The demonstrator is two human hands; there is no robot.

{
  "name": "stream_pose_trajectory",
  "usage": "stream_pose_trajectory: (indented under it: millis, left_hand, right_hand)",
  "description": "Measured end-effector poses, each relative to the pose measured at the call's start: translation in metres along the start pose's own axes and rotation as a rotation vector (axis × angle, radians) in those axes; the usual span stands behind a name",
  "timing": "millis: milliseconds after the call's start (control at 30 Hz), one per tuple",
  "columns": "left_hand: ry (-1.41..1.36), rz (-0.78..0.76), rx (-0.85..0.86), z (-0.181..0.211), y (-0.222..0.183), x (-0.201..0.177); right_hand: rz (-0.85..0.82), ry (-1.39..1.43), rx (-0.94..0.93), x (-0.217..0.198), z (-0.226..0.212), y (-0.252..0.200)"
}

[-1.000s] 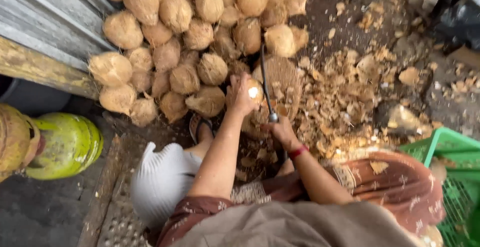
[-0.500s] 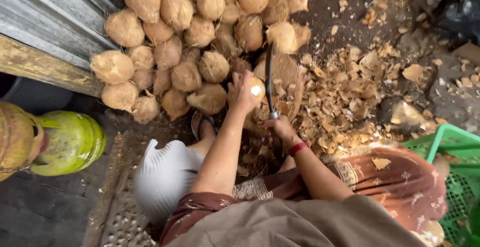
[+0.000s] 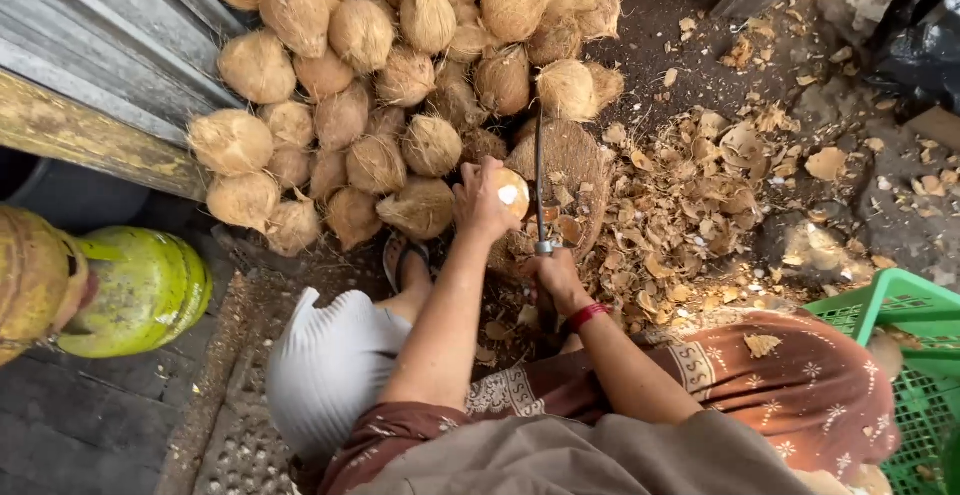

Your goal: Using a machete to manually remove the outer husk from a coconut while sitting on the ground.

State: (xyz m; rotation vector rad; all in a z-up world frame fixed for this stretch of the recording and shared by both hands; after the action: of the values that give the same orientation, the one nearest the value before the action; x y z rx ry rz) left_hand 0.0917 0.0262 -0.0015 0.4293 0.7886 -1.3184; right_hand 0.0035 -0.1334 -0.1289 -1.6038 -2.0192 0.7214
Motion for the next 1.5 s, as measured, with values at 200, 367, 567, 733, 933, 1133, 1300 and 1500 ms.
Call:
stream_pose_trajectory:
  millis: [200, 367, 567, 733, 933, 1133, 1300, 1500]
  left_hand:
    - [-0.074, -0.136, 0.127, -0.020, 0.000, -0.005]
    - [-0.130, -0.194, 0.031, -0.023, -0.010, -0.012]
    - [-0.046, -0.054, -0.041, -0.022, -0.003, 0.003]
    - [-0.003, -0.040, -0.052, -0.028, -0.004, 0.009]
    - [0.052, -0.057, -0.061, -0.014, -0.004, 0.014]
    - [0.046, -0.045, -0.108, -0.024, -0.005, 0.013]
    - [0.015, -0.077, -0.102, -0.021, -0.006, 0.016]
    - [0.006, -0.052, -0.109, -0.015, -0.010, 0.005]
  right_hand:
    - [-0.023, 0.080, 0.033, -0.017, -0.008, -0.011]
    - [0.203, -0.351, -0.287, -0.049, -0.081, -0.044]
    - [0.087, -0.436, -0.468, -0.002, -0.118, -0.081]
    - [0.060, -0.405, -0.220, -0.012, -0.018, 0.003]
    - [0.023, -0.271, -0.266, -0.008, -0.077, -0.038]
    - [0.064, -0.383, -0.199, -0.003, -0.033, -0.012]
    - [0.034, -0.387, -0.121, -0.007, -0.049, -0.032]
    - [0.037, -0.534, -0.150, 0.003, -0.036, -0.010]
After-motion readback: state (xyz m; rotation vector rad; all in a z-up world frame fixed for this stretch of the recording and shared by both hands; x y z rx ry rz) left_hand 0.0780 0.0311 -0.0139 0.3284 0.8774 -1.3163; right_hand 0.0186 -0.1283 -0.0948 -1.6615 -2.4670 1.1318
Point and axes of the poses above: each hand's wrist, its own y-axis towards the middle knuckle, its own x-axis out of the palm, z = x × y, the point moved 9 cm from there along y, towards the middle knuckle, and after that the axes turned 5 degrees about -y, right-handed, at the moved point
